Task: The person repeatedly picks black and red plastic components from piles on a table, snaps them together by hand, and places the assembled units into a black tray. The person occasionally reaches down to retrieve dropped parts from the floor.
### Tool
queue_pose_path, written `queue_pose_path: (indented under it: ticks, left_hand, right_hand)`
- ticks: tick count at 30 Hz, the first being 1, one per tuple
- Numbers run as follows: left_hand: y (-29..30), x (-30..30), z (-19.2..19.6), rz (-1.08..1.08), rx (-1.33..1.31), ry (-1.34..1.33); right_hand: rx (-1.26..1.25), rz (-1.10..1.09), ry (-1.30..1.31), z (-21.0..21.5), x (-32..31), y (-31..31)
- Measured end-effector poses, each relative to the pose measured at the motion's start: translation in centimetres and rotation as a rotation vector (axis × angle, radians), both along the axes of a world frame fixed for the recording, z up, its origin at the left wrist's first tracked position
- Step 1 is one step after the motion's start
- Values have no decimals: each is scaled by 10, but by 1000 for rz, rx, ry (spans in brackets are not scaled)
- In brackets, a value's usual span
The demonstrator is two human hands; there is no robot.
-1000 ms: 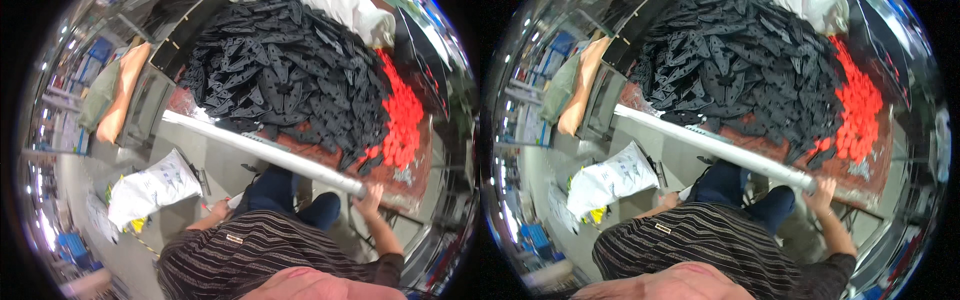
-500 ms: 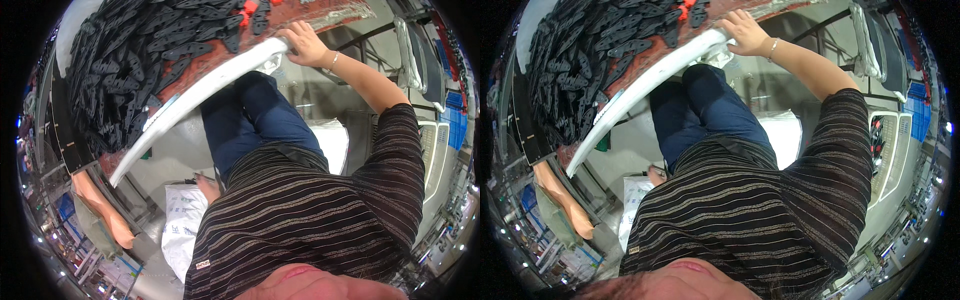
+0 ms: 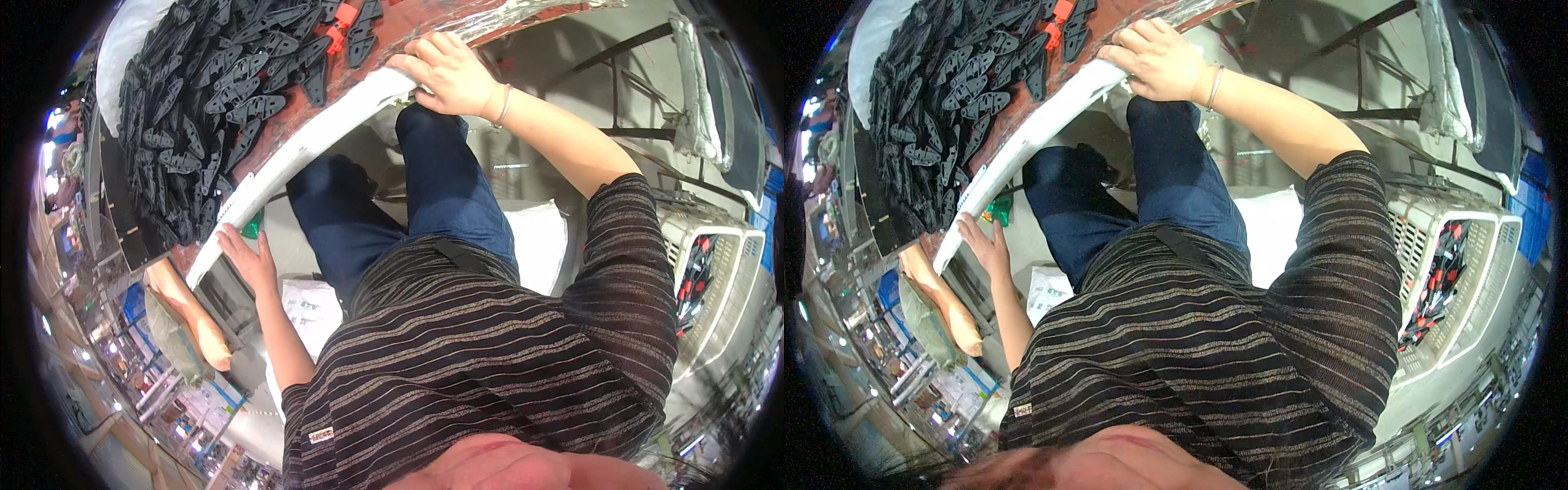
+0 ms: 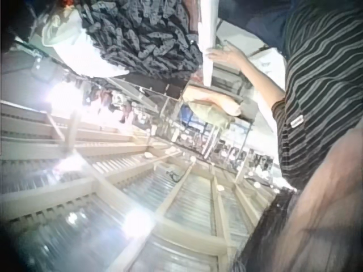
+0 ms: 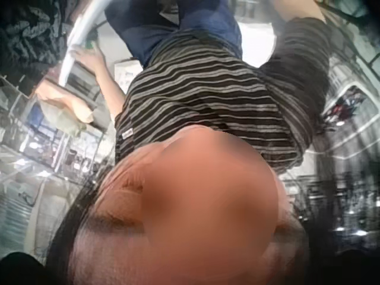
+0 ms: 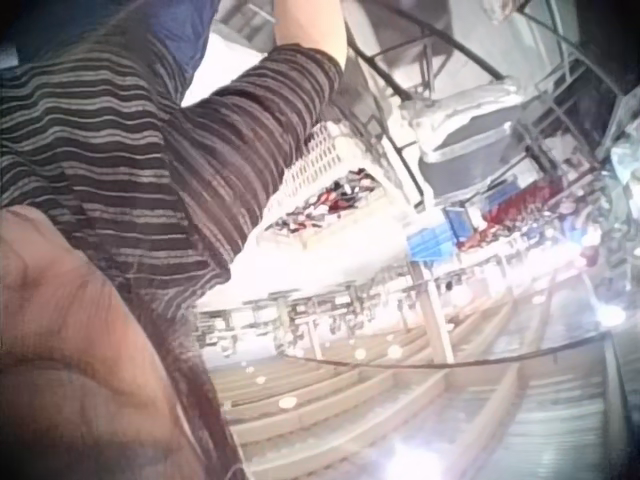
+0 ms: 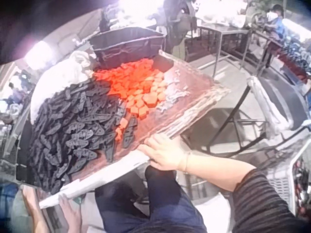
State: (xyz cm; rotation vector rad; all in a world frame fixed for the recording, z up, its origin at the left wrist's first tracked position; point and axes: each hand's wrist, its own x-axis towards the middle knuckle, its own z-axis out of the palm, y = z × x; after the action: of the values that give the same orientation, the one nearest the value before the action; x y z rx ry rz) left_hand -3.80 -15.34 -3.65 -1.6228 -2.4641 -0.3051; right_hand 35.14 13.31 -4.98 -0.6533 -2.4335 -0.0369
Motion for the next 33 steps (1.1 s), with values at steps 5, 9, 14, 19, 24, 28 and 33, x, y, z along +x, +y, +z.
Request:
queue_pose_path:
  ticks: [5, 9, 14, 19, 24, 28, 33]
  left_hand:
    - [5, -1, 17, -10, -74, -44]
    - [8, 3, 23, 73, -61, -92]
    - [-15, 5, 26, 56, 11, -222]
    - [-79, -5, -1, 158, 293, -517]
    - [-170, -28, -83, 741, 378, -522]
    - [-178, -12, -138, 749, 403, -642]
    - [-168, -35, -132, 808, 464, -703]
  right_hand:
    - [0, 22, 31, 4, 1, 0]
    - [-51, 8, 30, 10, -7, -6]
    - [-88, -91, -64, 11, -19, -16]
    - [16, -162, -41, 10, -36, -50]
    - [-309, 535, -273, 26, -152, -167]
    - [-514, 726, -391, -10, -260, -220]
    - [-785, 604, -553, -59, -371, -242]
